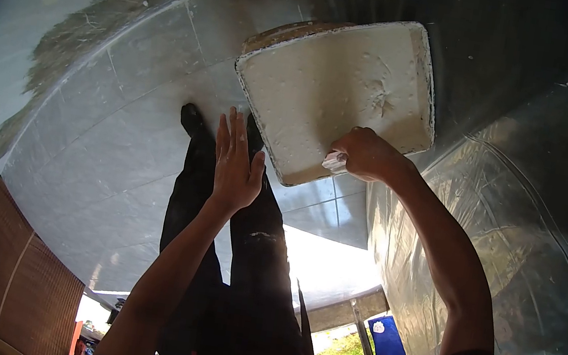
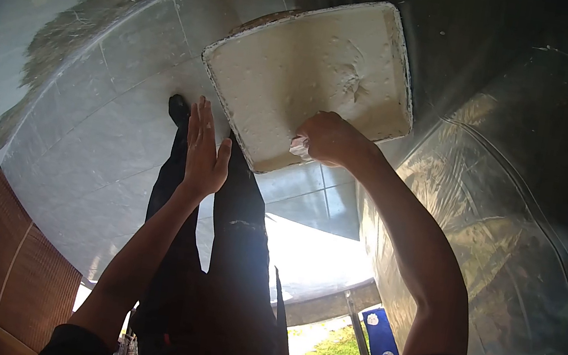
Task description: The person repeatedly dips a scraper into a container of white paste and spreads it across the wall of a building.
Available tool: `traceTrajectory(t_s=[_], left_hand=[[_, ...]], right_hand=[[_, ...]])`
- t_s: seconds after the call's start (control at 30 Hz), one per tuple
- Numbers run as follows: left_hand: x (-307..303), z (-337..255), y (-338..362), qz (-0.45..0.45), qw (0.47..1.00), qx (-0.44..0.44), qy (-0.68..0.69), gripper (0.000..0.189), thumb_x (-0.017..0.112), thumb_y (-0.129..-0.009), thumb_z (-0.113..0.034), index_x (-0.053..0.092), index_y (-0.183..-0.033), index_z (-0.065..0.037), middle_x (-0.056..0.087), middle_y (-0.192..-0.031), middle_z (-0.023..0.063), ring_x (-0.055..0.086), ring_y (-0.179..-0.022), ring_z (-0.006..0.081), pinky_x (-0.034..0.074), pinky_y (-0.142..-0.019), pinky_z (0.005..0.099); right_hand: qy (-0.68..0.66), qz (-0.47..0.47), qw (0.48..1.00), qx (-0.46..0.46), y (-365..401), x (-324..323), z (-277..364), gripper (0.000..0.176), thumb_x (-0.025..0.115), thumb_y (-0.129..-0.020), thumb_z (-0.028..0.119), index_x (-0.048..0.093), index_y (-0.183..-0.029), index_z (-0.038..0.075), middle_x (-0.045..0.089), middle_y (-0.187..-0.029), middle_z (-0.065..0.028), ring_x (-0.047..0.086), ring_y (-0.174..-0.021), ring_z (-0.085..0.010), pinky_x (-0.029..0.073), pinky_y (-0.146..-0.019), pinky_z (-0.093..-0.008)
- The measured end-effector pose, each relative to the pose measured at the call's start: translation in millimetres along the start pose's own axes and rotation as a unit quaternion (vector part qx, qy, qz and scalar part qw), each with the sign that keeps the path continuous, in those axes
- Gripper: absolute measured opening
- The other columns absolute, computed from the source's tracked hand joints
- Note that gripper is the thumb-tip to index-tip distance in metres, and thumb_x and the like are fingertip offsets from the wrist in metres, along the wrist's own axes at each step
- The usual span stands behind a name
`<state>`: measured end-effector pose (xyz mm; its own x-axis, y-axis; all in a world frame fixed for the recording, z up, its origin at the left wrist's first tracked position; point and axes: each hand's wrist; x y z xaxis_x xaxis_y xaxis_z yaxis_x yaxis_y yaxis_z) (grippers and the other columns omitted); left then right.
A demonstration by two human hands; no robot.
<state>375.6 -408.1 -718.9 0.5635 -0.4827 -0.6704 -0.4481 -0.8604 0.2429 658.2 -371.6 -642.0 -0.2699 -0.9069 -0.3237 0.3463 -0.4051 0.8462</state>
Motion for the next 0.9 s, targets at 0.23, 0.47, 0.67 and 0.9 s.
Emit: traceTrajectory(t_s=[0.23,0.47,0.67,0.9], left_hand=[[-6,2,-7,-0.004,1.0,0.002,-0.006,0.073,0.039,-0.107,-0.034,0.011,-0.16,0.008,0.014,-0.166,0.0313,0.009,-0.154,0.0515,0.013,-0.125,0.0567],[-8,3,-9,-0.001,1.0,-0.01,-0.009,0.074,0.039,-0.108,-0.037,0.011,-0.16,0.008,0.014,-0.166,0.0315,0.01,-0.154,0.0512,0.012,-0.125,0.0567],[-4,-5,-9,-0.003,1.0,0.007,0.02,0.075,0.04,-0.107,-0.037,0.013,-0.159,0.009,0.013,-0.165,0.0342,0.007,-0.154,0.0541,0.01,-0.124,0.0607],[-20,-27,-7,-0.012,0.999,0.035,0.018,0.075,0.036,-0.109,-0.04,0.01,-0.16,0.009,0.012,-0.166,0.0321,0.008,-0.154,0.0516,0.011,-0.125,0.0574]], right_hand=[[0.016,-0.011,1.0,-0.019,-6,2,-6,0.038,0.059,-0.082,0.001,0.077,-0.113,0.015,0.073,-0.11,-0.0169,0.068,-0.11,-0.0333,0.053,-0.099,-0.0427],[0.034,0.009,0.999,0.012,-11,-11,-1,0.036,0.059,-0.083,0.004,0.077,-0.113,0.013,0.074,-0.113,-0.0167,0.068,-0.11,-0.033,0.054,-0.099,-0.0418],[-0.054,0.074,0.992,0.083,-9,-26,-50,0.036,0.061,-0.085,0.002,0.075,-0.117,0.01,0.075,-0.11,-0.0164,0.071,-0.102,-0.0316,0.055,-0.091,-0.0408],[-0.607,-0.143,0.779,0.054,47,14,-94,0.045,0.065,-0.092,0.004,0.06,-0.135,-0.008,0.07,-0.12,-0.0081,0.066,-0.102,-0.0193,0.052,-0.091,-0.0351]])
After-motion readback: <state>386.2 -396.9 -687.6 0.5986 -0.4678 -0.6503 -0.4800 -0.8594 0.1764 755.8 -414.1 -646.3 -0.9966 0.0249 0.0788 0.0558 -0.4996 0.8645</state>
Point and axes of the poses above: each hand's wrist, its own y-axis away from the middle knuckle, its own x-axis out of the palm, z = x × y
